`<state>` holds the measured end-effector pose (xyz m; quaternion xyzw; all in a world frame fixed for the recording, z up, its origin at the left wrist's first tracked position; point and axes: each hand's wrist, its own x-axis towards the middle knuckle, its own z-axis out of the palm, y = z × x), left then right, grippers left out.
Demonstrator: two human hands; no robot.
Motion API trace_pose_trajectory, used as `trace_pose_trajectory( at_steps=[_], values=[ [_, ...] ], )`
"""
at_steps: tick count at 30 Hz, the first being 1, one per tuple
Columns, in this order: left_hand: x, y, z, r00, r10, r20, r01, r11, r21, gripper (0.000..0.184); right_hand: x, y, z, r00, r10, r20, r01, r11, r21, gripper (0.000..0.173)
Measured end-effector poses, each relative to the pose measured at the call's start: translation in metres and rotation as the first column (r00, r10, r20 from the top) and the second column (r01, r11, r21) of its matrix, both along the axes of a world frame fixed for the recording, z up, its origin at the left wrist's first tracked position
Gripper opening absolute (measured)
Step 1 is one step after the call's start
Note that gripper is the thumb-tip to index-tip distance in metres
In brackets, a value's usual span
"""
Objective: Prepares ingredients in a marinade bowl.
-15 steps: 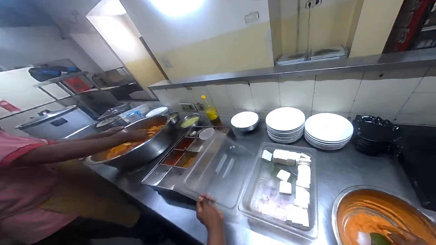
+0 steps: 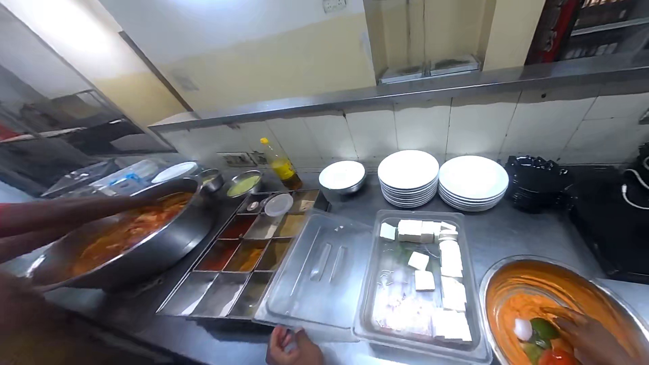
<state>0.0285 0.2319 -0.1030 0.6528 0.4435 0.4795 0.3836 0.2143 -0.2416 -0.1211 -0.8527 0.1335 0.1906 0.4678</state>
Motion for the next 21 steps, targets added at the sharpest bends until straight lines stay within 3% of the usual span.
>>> trace_pose_trajectory(
  at_steps=[2,3,5,6,8,10,11,21],
  values=[
    [0.02,-0.013,0.024,0.973,-0.226,-0.036,0.229,0.952,0.201,0.035,-0.001,0.0,0.002,1.0,-0.025,0.002,0.025,1.0,-0.008,0.029],
    [0.034,-0.018,0.034,0.917,-0.387,-0.095,0.398,0.883,0.249,0.03,-0.002,0.0,0.003,0.999,-0.043,0.012,0.043,0.999,-0.013,0.029],
    [0.066,-0.027,0.05,0.702,-0.663,-0.262,0.713,0.656,0.249,0.029,-0.002,-0.002,0.001,0.998,-0.065,0.024,0.066,0.998,-0.009,0.03],
    [0.08,-0.033,0.056,0.558,-0.756,-0.343,0.829,0.527,0.188,0.029,-0.002,-0.002,0.0,0.997,-0.074,0.025,0.074,0.997,-0.005,0.03],
    [0.098,-0.047,0.068,0.201,-0.868,-0.453,0.961,0.265,-0.082,0.036,-0.005,-0.003,0.0,0.995,-0.099,0.031,0.099,0.995,0.015,0.03],
    [0.107,-0.061,0.074,-0.097,-0.872,-0.48,0.945,0.07,-0.319,0.043,-0.008,-0.004,0.0,0.99,-0.138,0.037,0.137,0.99,0.027,0.029],
    [0.108,-0.067,0.072,-0.176,-0.861,-0.476,0.925,0.022,-0.381,0.046,-0.009,-0.006,-0.001,0.987,-0.153,0.038,0.153,0.988,0.025,0.028],
    [0.103,-0.092,0.055,-0.416,-0.812,-0.41,0.803,-0.117,-0.584,0.063,-0.009,-0.015,-0.008,0.984,-0.176,0.038,0.174,0.984,0.032,0.022]
  ],
)
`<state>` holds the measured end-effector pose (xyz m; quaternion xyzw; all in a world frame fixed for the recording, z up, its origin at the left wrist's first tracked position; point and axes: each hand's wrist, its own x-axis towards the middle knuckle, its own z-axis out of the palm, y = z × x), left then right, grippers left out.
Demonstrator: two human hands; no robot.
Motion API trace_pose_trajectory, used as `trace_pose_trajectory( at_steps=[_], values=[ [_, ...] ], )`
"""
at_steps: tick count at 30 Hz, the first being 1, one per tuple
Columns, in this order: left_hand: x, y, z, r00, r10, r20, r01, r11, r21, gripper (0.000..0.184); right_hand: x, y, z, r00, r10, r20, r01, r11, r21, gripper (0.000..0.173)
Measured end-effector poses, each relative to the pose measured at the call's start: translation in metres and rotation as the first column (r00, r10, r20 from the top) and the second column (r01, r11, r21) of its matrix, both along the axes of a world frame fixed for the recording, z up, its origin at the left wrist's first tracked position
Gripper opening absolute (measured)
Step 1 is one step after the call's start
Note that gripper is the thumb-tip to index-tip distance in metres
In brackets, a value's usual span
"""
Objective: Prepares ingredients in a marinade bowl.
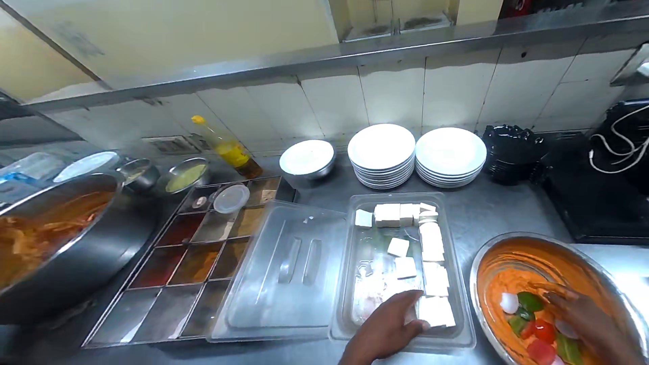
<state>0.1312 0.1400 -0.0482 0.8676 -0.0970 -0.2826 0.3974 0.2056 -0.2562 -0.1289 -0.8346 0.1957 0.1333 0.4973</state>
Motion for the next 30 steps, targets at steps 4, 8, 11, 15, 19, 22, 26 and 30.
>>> trace_pose_trajectory(
  at_steps=[4,8,11,15,19,22,26,30],
  values=[
    [-0.001,-0.004,0.0,1.0,0.015,-0.009,-0.015,1.0,0.014,0.066,0.002,0.001,0.002,1.0,0.007,-0.013,-0.007,1.0,0.0,0.023],
    [-0.004,-0.002,-0.002,0.999,0.021,0.05,-0.021,1.0,-0.012,0.061,0.002,0.0,0.001,1.0,0.023,-0.021,-0.023,1.0,-0.013,0.023],
    [-0.005,0.001,-0.002,0.999,0.03,0.031,-0.03,0.999,-0.029,0.059,0.002,-0.001,0.002,0.999,0.04,-0.03,-0.04,0.999,-0.013,0.025],
    [0.0,0.0,-0.002,0.996,0.089,0.01,-0.089,0.996,-0.021,0.053,0.002,-0.001,0.005,0.998,0.054,-0.036,-0.054,0.999,0.0,0.027],
    [0.022,0.01,0.016,0.949,0.287,0.128,-0.289,0.957,0.001,0.047,0.003,0.001,0.008,0.997,0.044,-0.058,-0.045,0.999,-0.006,0.026],
    [0.077,0.025,0.037,0.87,0.341,0.357,-0.405,0.907,0.12,0.05,0.005,0.003,0.012,0.996,0.063,-0.064,-0.065,0.997,-0.033,0.026],
    [0.149,0.056,0.031,0.861,0.112,0.496,-0.329,0.867,0.375,0.069,0.004,0.005,0.016,0.994,0.092,-0.061,-0.094,0.995,-0.023,0.026],
    [0.175,0.062,0.014,0.921,-0.023,0.389,-0.22,0.792,0.57,0.076,0.004,0.002,0.013,0.994,0.096,-0.053,-0.097,0.995,-0.018,0.027]
  ],
)
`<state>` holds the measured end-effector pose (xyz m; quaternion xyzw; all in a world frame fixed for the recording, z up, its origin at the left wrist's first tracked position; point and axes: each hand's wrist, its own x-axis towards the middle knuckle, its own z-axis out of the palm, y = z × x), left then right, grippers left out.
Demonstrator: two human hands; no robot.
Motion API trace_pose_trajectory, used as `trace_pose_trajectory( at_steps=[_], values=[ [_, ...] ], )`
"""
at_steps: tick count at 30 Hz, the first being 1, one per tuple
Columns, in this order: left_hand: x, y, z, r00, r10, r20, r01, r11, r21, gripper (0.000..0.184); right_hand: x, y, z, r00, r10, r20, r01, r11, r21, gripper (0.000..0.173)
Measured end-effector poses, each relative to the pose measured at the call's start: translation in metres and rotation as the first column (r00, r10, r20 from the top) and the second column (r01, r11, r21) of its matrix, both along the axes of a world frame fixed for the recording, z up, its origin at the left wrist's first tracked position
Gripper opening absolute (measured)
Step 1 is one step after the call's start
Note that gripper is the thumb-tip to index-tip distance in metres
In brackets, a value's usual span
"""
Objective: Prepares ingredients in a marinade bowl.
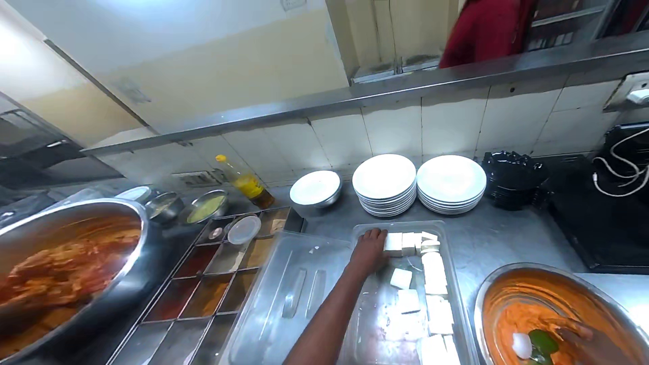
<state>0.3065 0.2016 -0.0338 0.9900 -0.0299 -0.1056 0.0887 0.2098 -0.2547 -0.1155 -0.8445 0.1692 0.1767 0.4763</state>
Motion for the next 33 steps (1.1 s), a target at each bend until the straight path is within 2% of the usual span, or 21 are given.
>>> trace_pose_trajectory(
  at_steps=[9,13,18,23,29,31,33],
  values=[
    [-0.006,-0.013,0.008,0.979,0.159,-0.126,-0.142,0.98,0.137,0.08,0.001,-0.001,0.0,1.0,0.025,0.002,-0.025,1.0,-0.001,0.03],
    [0.001,-0.015,0.008,0.979,0.115,-0.167,-0.104,0.992,0.071,0.083,0.003,0.0,-0.002,1.0,0.019,-0.002,-0.019,1.0,-0.006,0.035],
    [0.002,-0.02,0.008,0.963,0.135,-0.232,-0.135,0.991,0.014,0.073,0.003,-0.002,-0.005,1.0,0.021,0.009,-0.021,1.0,-0.002,0.035],
    [-0.022,-0.023,0.014,0.95,0.209,-0.232,-0.215,0.977,0.0,0.065,0.002,-0.001,-0.006,1.0,0.016,0.019,-0.016,1.0,0.013,0.033],
    [-0.061,-0.014,0.028,0.938,0.231,-0.26,-0.24,0.971,-0.004,0.066,0.002,0.0,-0.002,0.999,0.038,0.006,-0.038,0.999,0.01,0.032],
    [-0.075,-0.012,0.029,0.924,0.236,-0.301,-0.246,0.969,0.004,0.07,0.001,0.0,-0.003,0.999,0.039,0.012,-0.039,0.999,0.013,0.031],
    [-0.086,-0.016,0.028,0.911,0.262,-0.319,-0.271,0.962,0.015,0.082,0.002,0.0,-0.005,0.999,0.041,0.017,-0.042,0.999,0.018,0.03]
  ],
)
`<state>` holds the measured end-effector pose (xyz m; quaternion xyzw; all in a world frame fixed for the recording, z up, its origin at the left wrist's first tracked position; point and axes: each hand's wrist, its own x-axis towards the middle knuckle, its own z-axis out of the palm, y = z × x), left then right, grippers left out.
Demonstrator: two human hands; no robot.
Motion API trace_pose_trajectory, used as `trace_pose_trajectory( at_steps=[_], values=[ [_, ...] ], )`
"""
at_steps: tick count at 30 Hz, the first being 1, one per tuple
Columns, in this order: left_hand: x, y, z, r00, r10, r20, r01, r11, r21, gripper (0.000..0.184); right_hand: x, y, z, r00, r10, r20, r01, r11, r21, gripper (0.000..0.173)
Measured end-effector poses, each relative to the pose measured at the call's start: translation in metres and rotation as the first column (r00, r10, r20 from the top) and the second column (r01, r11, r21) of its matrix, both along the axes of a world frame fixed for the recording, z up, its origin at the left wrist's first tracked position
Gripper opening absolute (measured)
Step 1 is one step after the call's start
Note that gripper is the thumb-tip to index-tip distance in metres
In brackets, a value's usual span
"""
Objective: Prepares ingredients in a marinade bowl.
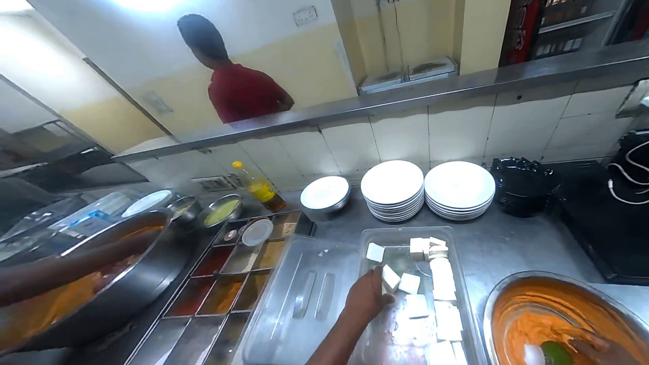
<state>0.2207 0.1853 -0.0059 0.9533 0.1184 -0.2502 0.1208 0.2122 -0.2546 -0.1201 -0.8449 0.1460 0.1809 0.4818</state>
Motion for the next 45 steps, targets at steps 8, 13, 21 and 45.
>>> trace_pose_trajectory(
  at_steps=[8,13,21,45],
  values=[
    [-0.024,-0.019,-0.019,0.973,0.224,0.048,-0.224,0.975,-0.006,0.099,-0.001,-0.004,-0.002,1.0,0.016,0.019,-0.016,1.0,0.013,0.034],
    [-0.048,-0.019,-0.022,0.981,0.158,0.117,-0.153,0.987,-0.047,0.066,-0.002,-0.003,-0.001,0.999,0.031,0.036,-0.031,1.0,-0.001,0.032],
    [-0.085,-0.026,-0.008,0.801,0.519,0.299,-0.205,0.707,-0.677,0.07,-0.003,0.004,0.01,1.0,0.027,-0.012,-0.027,0.999,0.023,0.03],
    [-0.003,-0.103,-0.005,0.748,0.212,0.629,0.207,0.826,-0.525,0.045,0.002,0.001,0.008,0.995,-0.067,-0.068,0.075,0.989,0.124,0.033]
  ],
)
